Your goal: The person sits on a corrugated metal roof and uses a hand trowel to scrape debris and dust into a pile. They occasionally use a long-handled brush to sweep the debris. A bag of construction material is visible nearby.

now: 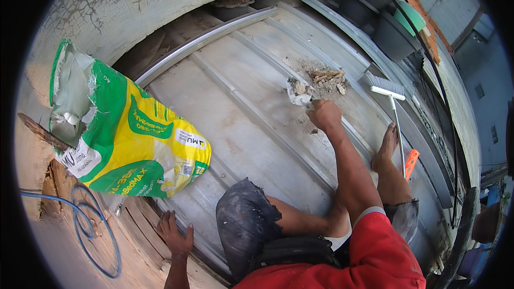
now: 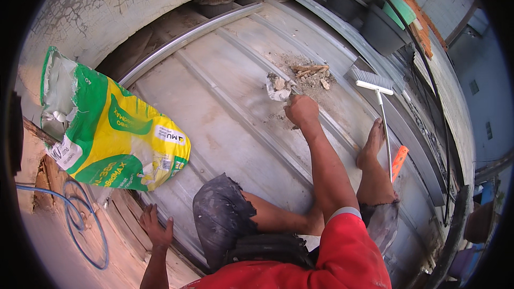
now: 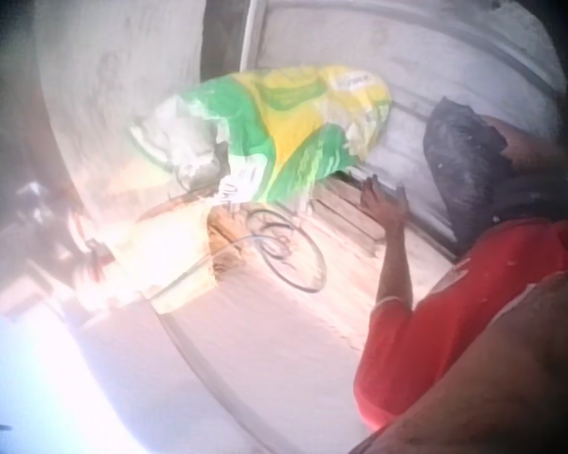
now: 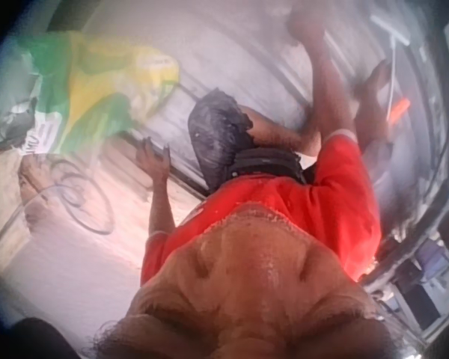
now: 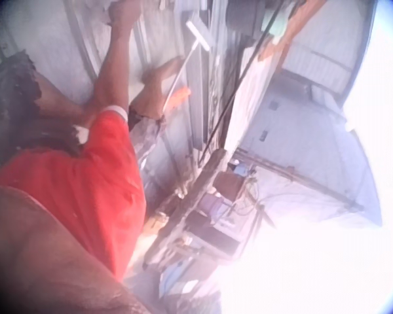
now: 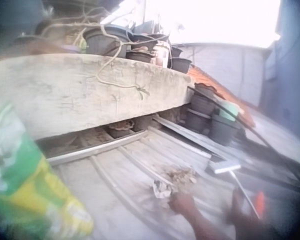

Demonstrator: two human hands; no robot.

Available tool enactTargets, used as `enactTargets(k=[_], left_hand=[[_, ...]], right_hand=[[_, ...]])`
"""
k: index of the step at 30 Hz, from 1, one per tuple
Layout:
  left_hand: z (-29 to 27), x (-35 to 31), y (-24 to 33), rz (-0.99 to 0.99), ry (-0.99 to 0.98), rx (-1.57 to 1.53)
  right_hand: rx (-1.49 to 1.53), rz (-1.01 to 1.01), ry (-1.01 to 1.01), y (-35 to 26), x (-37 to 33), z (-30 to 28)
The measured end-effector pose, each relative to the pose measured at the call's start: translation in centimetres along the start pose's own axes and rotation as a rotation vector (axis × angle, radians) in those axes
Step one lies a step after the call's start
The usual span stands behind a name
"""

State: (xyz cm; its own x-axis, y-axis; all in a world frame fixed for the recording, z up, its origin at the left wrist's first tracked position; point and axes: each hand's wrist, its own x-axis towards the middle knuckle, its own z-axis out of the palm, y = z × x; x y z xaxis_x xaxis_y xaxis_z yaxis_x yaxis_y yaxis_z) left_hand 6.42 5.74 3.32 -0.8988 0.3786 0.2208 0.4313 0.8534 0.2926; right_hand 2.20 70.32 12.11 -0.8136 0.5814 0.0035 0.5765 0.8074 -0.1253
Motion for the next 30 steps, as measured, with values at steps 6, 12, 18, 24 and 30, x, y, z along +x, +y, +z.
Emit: enactTargets(k=[6, 12, 18, 24, 30], left_hand=[[-0.4, 0.1, 0.1, -0.004, 0.02, -0.02], [-0.6, 0.0, 0.2, -0.019, 0.045, -0.045], [-1.2, 0.2, 0.4, -0.049, 0.046, -0.067], [-1.5, -0.1, 0.4, -0.088, 0.046, -0.042], [-1.5, -0.2, 0.4, -0.094, 0.066, -0.051]], right_hand=[[-0.011, -0.15, 0.049, -2.8, 1.1, -8.2], [0.004, -0.359, 0.066, -7.2, 0.2, -19.8], [0.015, -0.564, 0.125, -12.8, -2.3, -30.5], [0.107, -0.724, 0.099, -18.4, -5.0, -38.3], [0.425, -1.06, 0.149, -25.0, -5.5, -40.0]])
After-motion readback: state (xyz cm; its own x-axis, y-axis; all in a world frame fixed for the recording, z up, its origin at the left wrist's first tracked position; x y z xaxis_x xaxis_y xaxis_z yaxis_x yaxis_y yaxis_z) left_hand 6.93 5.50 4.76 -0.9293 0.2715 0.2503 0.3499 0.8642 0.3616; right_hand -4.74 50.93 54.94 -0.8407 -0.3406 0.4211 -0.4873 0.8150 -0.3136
